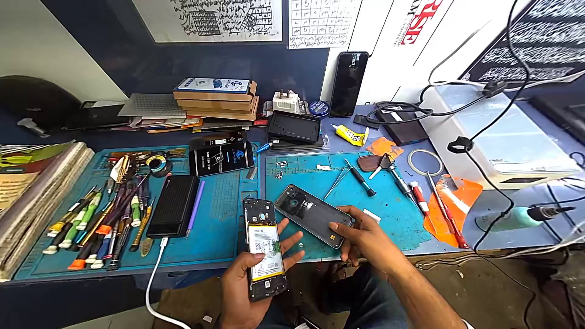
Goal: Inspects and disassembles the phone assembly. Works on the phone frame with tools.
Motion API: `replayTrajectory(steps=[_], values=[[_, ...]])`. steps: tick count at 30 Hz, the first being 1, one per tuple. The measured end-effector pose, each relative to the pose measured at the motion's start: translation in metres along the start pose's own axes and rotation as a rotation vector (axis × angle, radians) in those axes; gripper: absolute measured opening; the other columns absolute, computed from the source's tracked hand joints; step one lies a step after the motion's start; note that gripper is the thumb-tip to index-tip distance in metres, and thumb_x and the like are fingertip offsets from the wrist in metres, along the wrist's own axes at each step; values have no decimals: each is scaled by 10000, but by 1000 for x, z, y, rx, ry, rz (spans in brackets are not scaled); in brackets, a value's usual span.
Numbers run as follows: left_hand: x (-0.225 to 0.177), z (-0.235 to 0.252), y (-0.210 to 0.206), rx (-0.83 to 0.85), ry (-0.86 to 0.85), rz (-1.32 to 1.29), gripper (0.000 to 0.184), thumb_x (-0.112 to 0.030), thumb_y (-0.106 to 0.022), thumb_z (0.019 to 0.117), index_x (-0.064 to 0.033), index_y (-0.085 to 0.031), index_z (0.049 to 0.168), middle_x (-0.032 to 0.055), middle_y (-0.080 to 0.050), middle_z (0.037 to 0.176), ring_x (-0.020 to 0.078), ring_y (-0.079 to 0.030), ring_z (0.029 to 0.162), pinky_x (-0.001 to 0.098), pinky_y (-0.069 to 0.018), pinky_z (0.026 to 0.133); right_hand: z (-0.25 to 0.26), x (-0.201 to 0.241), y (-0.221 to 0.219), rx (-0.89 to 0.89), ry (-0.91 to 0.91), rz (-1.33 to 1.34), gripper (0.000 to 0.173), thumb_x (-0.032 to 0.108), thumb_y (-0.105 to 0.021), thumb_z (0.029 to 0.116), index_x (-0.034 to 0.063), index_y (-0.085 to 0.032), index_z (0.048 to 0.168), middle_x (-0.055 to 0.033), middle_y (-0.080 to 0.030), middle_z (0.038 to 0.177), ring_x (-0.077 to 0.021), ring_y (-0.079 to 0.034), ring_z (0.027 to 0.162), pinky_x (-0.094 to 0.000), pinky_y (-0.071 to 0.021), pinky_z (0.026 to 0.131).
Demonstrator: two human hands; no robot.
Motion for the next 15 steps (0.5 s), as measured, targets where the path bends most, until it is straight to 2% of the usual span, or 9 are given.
replayTrajectory(steps=[1, 3, 4, 5, 7, 11, 15], values=[[0, 0, -1, -9, 3, -2, 583, -105, -563, 880, 41, -448, 1433, 338, -342, 1573, 535, -427, 1398, 660, -414, 1110, 0, 2, 3, -45, 34, -146, 356, 246, -641, 1031, 156, -545, 1362, -133, -689, 779, -188, -623, 476, -302, -540, 431], [2, 0, -2, -10, 15, 8, 592, -113, -552, 887, 36, -435, 1447, 335, -332, 1580, 531, -423, 1402, 659, -408, 1117, -2, 7, 13, -194, 148, -591, 398, 418, -623, 1019, 250, -570, 1376, -13, -700, 755, -148, -652, 528, -346, -576, 489], [3, 0, -1, -6, 22, 12, 593, -118, -553, 891, 38, -432, 1450, 339, -332, 1578, 534, -425, 1399, 661, -406, 1117, -2, 9, 17, -258, 217, -786, 402, 461, -593, 1014, 274, -588, 1369, 30, -682, 749, -140, -646, 579, -390, -561, 549], [5, 1, 0, -6, 30, 24, 591, -121, -548, 891, 38, -430, 1448, 339, -341, 1573, 532, -436, 1391, 661, -411, 1111, 0, 10, 20, -289, 288, -897, 395, 455, -588, 1012, 265, -613, 1358, 35, -672, 758, -157, -639, 618, -438, -542, 588], [11, 3, -2, -20, 43, 41, 576, -121, -532, 894, 39, -435, 1438, 343, -369, 1554, 532, -459, 1372, 663, -429, 1091, 8, 13, 24, -275, 356, -962, 350, 402, -612, 1013, 256, -644, 1329, 39, -677, 787, -156, -647, 653, -448, -551, 616], [24, 7, -8, -28, 71, 48, 583, -117, -506, 900, 28, -421, 1459, 336, -352, 1568, 527, -463, 1373, 649, -443, 1087, 28, 25, 26, -280, 378, -970, 268, 290, -641, 1016, 216, -681, 1270, 3, -705, 850, -189, -667, 699, -475, -560, 653], [32, 21, -19, -41, 91, 113, 578, -115, -420, 924, 7, -404, 1488, 307, -355, 1583, 500, -492, 1361, 623, -472, 1072, 50, 38, 26, -338, 504, -1064, 274, 191, -642, 996, 192, -691, 1266, -51, -702, 954, -247, -679, 766, -508, -554, 648]])
Point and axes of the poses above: each hand's wrist, its own z-axis towards the middle knuckle, its own y-axis out of the back of the hand, x = y × z, the point moved 3 cm from there along z, towards the middle knuckle
